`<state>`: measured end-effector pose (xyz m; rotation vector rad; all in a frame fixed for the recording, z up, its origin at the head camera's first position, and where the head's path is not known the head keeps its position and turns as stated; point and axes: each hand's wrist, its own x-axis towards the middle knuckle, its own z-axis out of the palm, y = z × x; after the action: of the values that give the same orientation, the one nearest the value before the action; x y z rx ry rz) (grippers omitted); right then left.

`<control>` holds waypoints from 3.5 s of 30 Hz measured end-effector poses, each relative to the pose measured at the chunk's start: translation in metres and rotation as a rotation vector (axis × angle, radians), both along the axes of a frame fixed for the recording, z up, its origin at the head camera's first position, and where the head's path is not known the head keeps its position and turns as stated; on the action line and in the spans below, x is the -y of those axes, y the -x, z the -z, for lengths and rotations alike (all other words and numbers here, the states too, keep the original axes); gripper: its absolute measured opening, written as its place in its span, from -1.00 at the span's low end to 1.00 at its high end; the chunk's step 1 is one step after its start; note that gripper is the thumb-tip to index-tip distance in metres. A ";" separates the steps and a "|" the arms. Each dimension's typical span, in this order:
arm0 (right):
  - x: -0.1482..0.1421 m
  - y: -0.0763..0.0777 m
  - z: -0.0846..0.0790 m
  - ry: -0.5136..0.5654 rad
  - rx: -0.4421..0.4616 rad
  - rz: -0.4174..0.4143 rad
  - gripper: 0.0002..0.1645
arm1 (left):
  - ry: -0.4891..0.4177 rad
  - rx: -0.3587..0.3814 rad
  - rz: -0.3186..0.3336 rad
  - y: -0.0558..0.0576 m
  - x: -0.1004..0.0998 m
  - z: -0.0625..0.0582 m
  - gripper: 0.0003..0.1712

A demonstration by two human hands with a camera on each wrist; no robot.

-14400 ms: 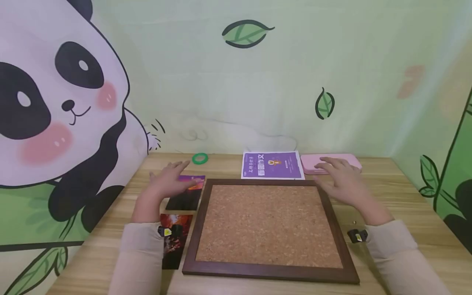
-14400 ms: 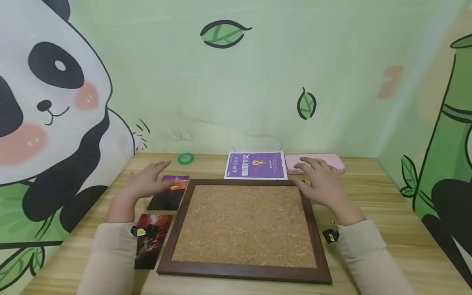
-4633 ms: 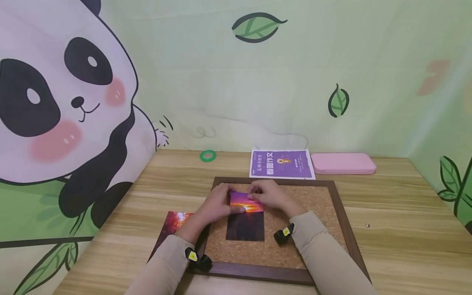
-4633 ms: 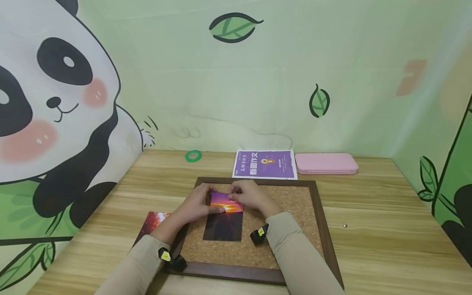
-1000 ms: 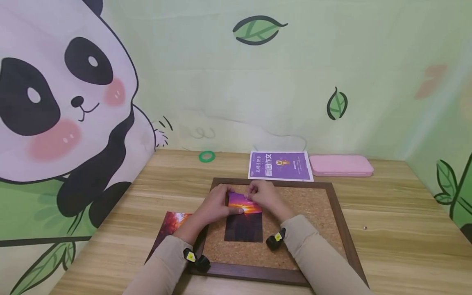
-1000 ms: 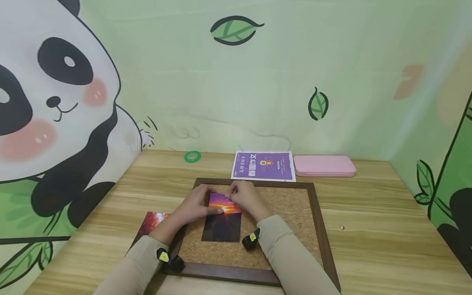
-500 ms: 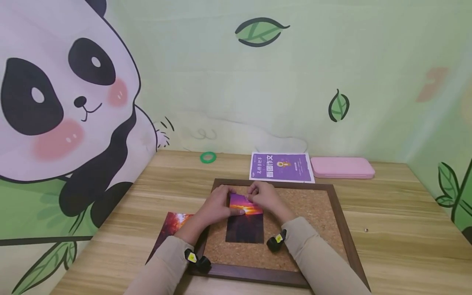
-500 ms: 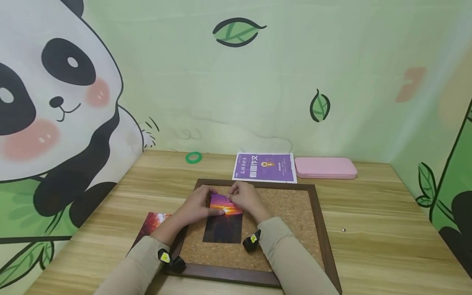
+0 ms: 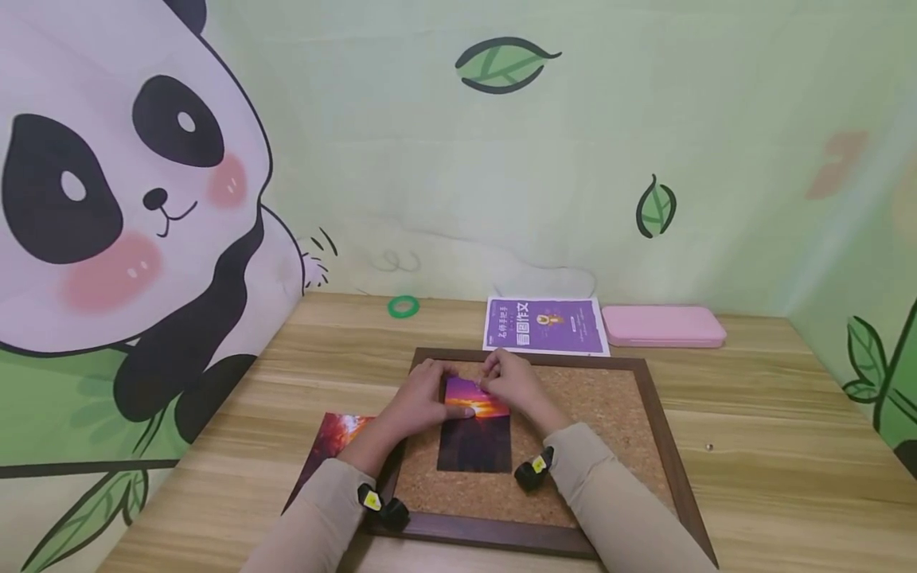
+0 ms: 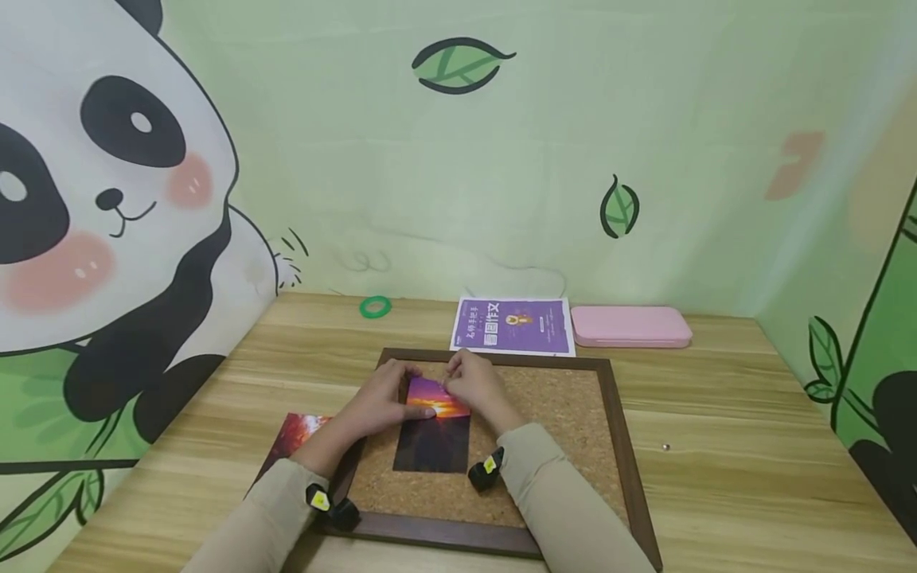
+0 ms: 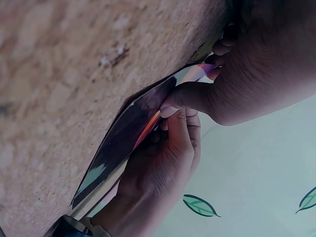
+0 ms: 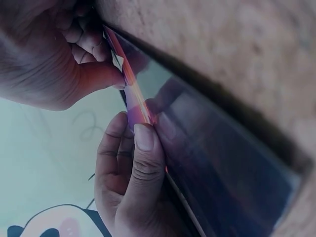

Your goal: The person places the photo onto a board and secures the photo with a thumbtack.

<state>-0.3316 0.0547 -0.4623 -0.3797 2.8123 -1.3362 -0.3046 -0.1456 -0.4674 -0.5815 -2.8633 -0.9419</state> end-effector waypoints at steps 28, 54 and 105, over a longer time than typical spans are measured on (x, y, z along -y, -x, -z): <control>-0.014 -0.012 -0.019 0.048 -0.167 -0.120 -0.72 | -0.017 -0.015 0.035 0.000 0.003 0.002 -0.19; -0.168 -0.037 -0.066 0.147 -0.100 -0.083 -0.57 | 0.132 0.437 0.018 0.004 0.128 -0.056 -0.40; -0.331 -0.094 0.015 -0.129 -0.106 -0.030 -0.81 | 0.120 0.357 -0.103 0.013 0.158 -0.027 -0.51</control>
<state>-0.2372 0.3861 -0.4774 -0.5021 2.9456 -1.1543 -0.3175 -0.3033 -0.4400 -0.2936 -3.2450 -0.9475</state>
